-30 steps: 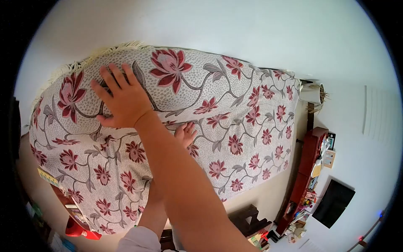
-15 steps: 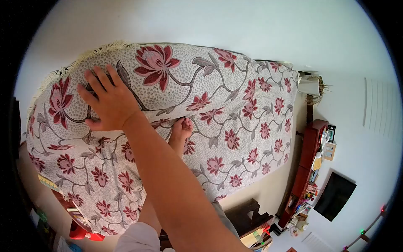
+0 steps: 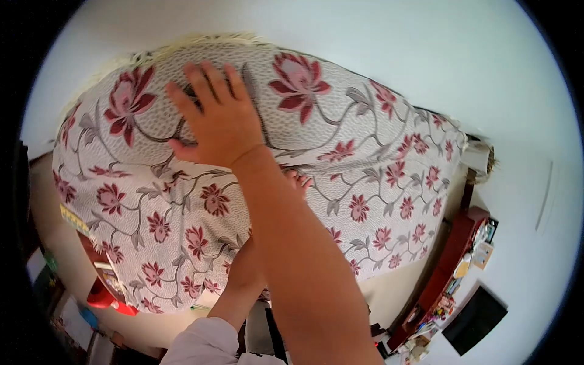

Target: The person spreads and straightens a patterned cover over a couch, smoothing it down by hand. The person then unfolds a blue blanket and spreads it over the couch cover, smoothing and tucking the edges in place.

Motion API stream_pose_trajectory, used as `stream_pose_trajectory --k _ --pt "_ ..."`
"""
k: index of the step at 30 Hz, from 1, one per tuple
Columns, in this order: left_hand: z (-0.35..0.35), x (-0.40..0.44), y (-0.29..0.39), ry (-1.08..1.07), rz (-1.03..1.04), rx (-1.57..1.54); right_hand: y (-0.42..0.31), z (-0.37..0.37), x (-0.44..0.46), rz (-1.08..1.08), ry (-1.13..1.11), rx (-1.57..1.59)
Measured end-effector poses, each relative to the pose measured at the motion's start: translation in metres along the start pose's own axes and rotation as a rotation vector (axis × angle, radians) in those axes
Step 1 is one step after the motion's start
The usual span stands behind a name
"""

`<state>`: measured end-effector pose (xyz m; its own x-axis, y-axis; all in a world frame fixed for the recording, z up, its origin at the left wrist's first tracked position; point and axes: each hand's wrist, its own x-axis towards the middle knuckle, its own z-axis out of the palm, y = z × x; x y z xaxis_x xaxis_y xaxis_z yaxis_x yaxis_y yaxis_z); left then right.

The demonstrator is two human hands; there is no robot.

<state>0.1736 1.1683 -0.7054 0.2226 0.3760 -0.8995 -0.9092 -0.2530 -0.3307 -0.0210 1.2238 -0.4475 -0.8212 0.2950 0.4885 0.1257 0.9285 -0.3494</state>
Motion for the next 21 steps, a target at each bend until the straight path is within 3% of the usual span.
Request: stream_pose_trajectory --k 5,8,10,13,15,18,20,21 --pt "0.02 0.0 0.016 -0.179 0.015 0.119 0.002 0.0 0.002 -0.04 -0.018 -0.028" --pt "0.004 -0.019 0.032 -0.239 0.122 0.375 -0.003 0.001 0.004 -0.066 -0.002 -0.081" --pt "-0.033 -0.038 0.047 -0.25 0.333 0.635 -0.004 0.0 0.004 -0.074 0.0 -0.113" --pt "-0.097 -0.093 0.097 -0.213 0.875 0.977 -0.01 0.0 0.008 -0.103 -0.006 -0.118" --pt "-0.143 -0.161 0.145 -0.002 1.304 1.206 -0.012 -0.001 0.009 -0.132 -0.011 -0.142" --pt "-0.207 -0.286 0.219 0.609 1.867 1.372 -0.021 -0.003 0.009 -0.179 0.007 -0.173" --pt "-0.264 -0.332 0.272 1.008 1.979 1.463 -0.024 -0.001 0.01 -0.181 0.007 -0.184" --pt "-0.286 -0.352 0.291 1.103 1.926 1.526 -0.025 -0.001 0.008 -0.181 0.0 -0.194"
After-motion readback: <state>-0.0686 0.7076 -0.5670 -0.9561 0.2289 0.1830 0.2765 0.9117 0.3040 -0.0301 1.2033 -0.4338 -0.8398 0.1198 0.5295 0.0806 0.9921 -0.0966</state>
